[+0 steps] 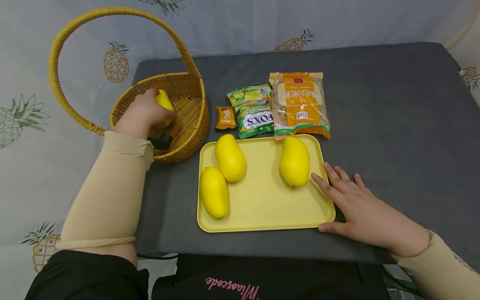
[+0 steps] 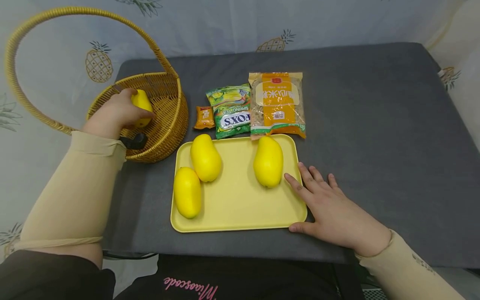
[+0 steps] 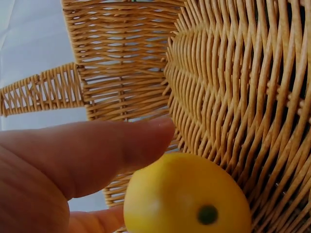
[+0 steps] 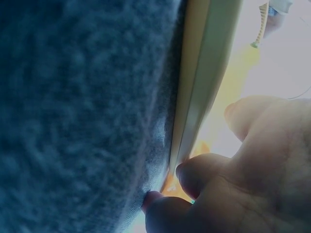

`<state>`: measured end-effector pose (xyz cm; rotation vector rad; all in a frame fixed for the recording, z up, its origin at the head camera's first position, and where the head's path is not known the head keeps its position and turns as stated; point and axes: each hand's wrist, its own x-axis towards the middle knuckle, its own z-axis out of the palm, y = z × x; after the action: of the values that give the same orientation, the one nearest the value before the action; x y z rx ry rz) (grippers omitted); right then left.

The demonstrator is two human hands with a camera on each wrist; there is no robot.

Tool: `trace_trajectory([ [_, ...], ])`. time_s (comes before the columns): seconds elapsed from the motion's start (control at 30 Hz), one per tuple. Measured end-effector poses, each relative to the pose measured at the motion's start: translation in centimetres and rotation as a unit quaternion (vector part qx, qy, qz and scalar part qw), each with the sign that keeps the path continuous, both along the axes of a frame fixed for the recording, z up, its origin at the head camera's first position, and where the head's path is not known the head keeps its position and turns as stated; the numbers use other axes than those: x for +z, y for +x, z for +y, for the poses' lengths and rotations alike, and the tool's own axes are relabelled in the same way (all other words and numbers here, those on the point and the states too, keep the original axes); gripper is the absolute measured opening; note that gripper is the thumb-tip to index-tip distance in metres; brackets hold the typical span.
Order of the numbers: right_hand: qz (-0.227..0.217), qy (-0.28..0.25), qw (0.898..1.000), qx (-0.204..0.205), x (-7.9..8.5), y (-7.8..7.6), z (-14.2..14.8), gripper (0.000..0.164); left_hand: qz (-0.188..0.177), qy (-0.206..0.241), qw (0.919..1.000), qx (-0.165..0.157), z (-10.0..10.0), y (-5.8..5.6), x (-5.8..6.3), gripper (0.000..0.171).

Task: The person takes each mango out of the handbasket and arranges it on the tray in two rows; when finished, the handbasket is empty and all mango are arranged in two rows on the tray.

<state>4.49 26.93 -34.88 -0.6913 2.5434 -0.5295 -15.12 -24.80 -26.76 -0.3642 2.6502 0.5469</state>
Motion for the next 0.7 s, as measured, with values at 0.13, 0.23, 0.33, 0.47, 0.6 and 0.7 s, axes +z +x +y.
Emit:
trace_trajectory([
  [0.13, -0.003, 0.003, 1.0, -0.001, 0.1, 0.0, 0.0, 0.123, 0.003, 0.009, 1.0, -0.001, 0.0, -0.1, -0.2, 0.104],
  [0.23, -0.004, 0.005, 1.0, -0.001, 0.2, 0.0, 0.1, 0.123, 0.005, 0.026, 0.9997, -0.001, 0.2, -0.1, 0.0, 0.102],
  [0.33, -0.006, 0.007, 1.0, -0.001, 0.2, -0.1, 0.1, 0.123, 0.01, 0.039, 0.9992, -0.003, 0.5, -0.1, 0.1, 0.1],
  [0.47, -0.012, 0.006, 1.0, 0.0, 0.3, -0.2, 0.0, 0.122, 0.024, 0.046, 0.9986, -0.008, 0.9, 0.0, 0.2, 0.097],
  [0.6, -0.014, 0.006, 1.0, 0.001, 0.3, -0.2, -0.1, 0.122, 0.042, 0.053, 0.9975, -0.019, 1.5, 0.2, 0.4, 0.096],
  [0.7, -0.013, 0.006, 1.0, 0.001, 0.4, -0.2, -0.1, 0.122, 0.058, 0.057, 0.9962, -0.03, 1.9, 0.5, 0.8, 0.097],
])
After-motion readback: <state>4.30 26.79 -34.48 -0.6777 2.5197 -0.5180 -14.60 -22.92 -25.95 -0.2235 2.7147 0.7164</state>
